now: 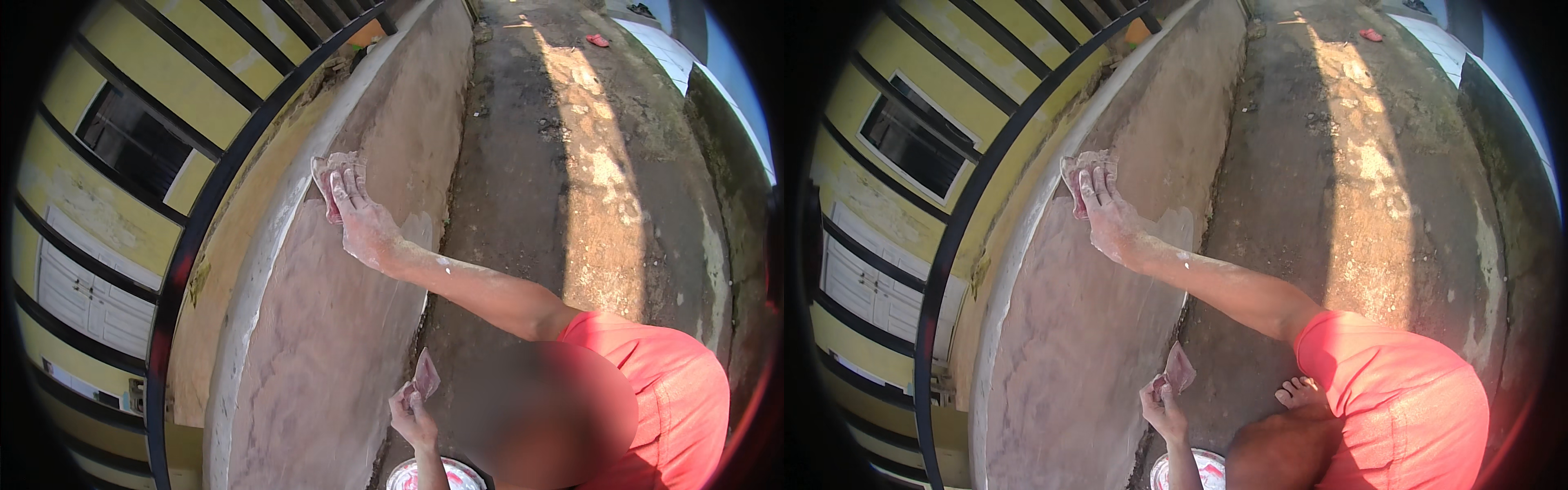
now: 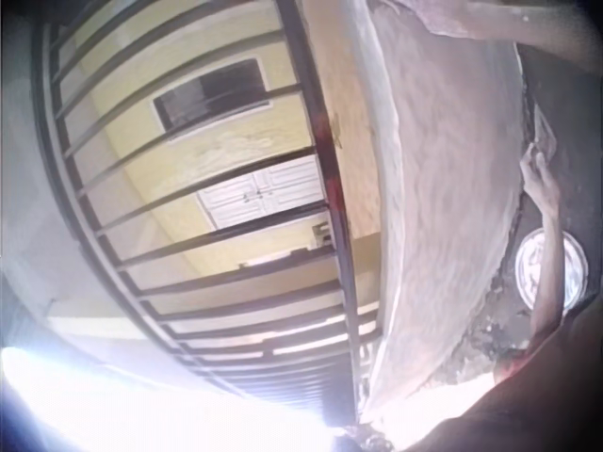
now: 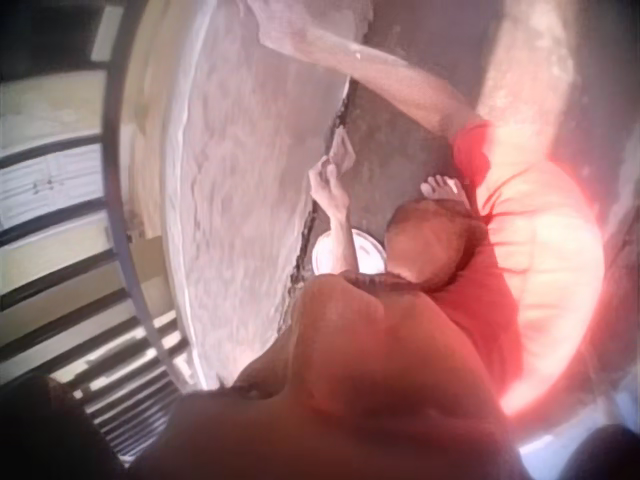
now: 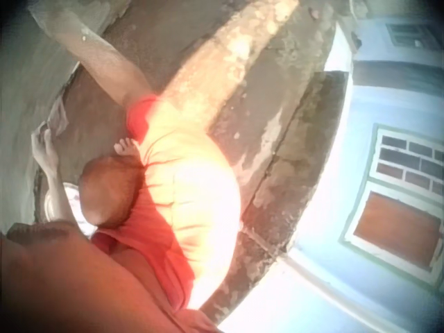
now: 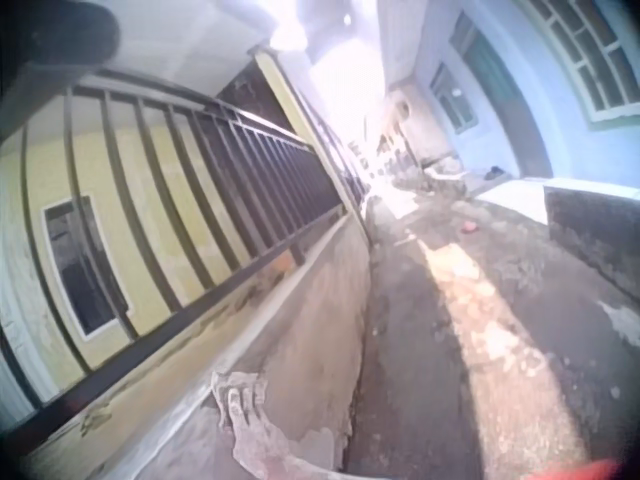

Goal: The person applies a white plaster-like substance to a low exterior wall using a trowel and a cloth. They repeatedly scoop material from a bucket, spread it along the wall surface, and smooth it to create an even finish.

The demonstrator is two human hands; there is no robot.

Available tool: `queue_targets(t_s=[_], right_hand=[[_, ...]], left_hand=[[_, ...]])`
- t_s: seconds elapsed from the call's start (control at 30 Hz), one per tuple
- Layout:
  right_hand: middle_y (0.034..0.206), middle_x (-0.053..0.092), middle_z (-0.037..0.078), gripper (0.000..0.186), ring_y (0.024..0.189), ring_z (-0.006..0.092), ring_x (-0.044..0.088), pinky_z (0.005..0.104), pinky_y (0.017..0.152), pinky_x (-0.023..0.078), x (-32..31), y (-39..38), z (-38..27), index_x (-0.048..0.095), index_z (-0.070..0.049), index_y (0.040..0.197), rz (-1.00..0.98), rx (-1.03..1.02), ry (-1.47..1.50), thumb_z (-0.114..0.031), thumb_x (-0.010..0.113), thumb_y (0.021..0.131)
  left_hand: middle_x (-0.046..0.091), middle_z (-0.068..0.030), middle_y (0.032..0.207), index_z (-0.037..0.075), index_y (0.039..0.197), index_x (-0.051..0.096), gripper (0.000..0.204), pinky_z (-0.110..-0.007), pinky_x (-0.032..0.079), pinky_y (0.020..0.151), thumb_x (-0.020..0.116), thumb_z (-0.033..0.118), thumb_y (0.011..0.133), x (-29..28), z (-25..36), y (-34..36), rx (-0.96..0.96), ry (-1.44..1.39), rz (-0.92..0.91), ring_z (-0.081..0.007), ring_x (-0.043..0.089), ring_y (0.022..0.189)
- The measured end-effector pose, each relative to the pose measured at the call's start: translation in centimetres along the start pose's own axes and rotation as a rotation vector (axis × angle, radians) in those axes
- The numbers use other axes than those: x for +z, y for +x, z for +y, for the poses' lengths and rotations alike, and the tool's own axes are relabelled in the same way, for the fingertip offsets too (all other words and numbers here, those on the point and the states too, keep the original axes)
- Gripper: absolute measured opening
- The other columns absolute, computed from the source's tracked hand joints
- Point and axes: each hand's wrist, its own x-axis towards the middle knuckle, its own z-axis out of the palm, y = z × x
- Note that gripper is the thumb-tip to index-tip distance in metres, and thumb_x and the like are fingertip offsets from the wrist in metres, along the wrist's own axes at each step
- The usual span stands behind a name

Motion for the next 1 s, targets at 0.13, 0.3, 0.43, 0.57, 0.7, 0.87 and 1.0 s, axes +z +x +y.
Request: queue_targets(t_s=[0.13,0.3,0.43,0.57,0.7,0.87,1.0], right_hand=[[0.132,0.061,0.031,0.074,0.103,0.0475,0.068,0.0523,0.094,0.055,-4.3,-6.1,-4.7,0.037,0.004,0.156,-0.305,-0.093,0.37,-0.001,0.057,0.085],[0.106,0.068,0.033,0.06,0.094,0.0494,0.068,0.0542,0.084,0.056,-8.3,4.4,5.0,0.054,0.004,0.142,-0.317,0.299,0.322,-0.006,0.061,0.084],[0.099,0.069,0.032,0.052,0.092,0.0495,0.068,0.0552,0.083,0.056,-4.6,6.6,5.1,0.061,0.002,0.133,-0.444,0.252,0.116,-0.009,0.063,0.083],[0.095,0.069,0.03,0.053,0.092,0.0497,0.068,0.0533,0.085,0.056,-8.1,-2.1,-5.4,0.061,-0.001,0.136,-0.588,0.01,0.338,-0.008,0.063,0.083],[0.103,0.068,0.031,0.063,0.093,0.0486,0.067,0.0521,0.085,0.056,-10.2,0.0,-3.4,0.052,-0.002,0.146,-0.584,0.123,0.367,-0.005,0.063,0.084],[0.129,0.063,0.031,0.07,0.107,0.0452,0.066,0.0488,0.093,0.056,-4.0,1.0,0.8,0.045,-0.001,0.153,-0.038,-0.059,0.174,-0.002,0.063,0.085],[0.143,0.058,0.028,0.069,0.126,0.0392,0.062,0.0454,0.104,0.053,-4.4,-6.7,-2.6,0.046,0.001,0.151,-0.44,-0.164,0.324,0.0,0.062,0.085]], left_hand=[[0.074,-0.0145,0.11,-0.006,0.118,0.064,0.022,-0.034,0.054,0.094,0.065,0.009,0.101,-2.1,-2.3,-0.5,-0.024,-0.038,0.047,-0.0191,0.07,0.102],[0.072,-0.0133,0.109,-0.005,0.117,0.063,0.022,-0.033,0.054,0.095,0.066,0.009,0.1,-1.5,-1.3,-0.3,-0.053,-0.102,0.047,-0.0187,0.069,0.102],[0.071,-0.0132,0.111,-0.005,0.116,0.062,0.021,-0.033,0.053,0.096,0.066,0.008,0.1,-2.2,-0.7,-0.4,-0.039,-0.138,0.101,-0.0185,0.068,0.103],[0.07,-0.0144,0.114,-0.005,0.117,0.061,0.019,-0.036,0.052,0.098,0.063,0.004,0.1,-3.0,-2.1,-0.6,-0.036,-0.292,0.145,-0.0208,0.067,0.107],[0.069,-0.0149,0.114,-0.005,0.116,0.061,0.018,-0.036,0.053,0.097,0.062,0.001,0.099,-3.3,-2.3,-0.3,-0.088,-0.276,0.135,-0.0217,0.067,0.107],[0.067,-0.0133,0.114,-0.005,0.114,0.06,0.016,-0.034,0.052,0.098,0.061,-0.002,0.098,-1.6,-1.2,-0.4,-0.063,-0.386,0.164,-0.0203,0.067,0.105],[0.067,-0.012,0.113,-0.004,0.113,0.06,0.015,-0.031,0.051,0.097,0.061,-0.002,0.098,-2.3,-1.7,-0.4,-0.129,-0.432,0.216,-0.0181,0.066,0.105]])
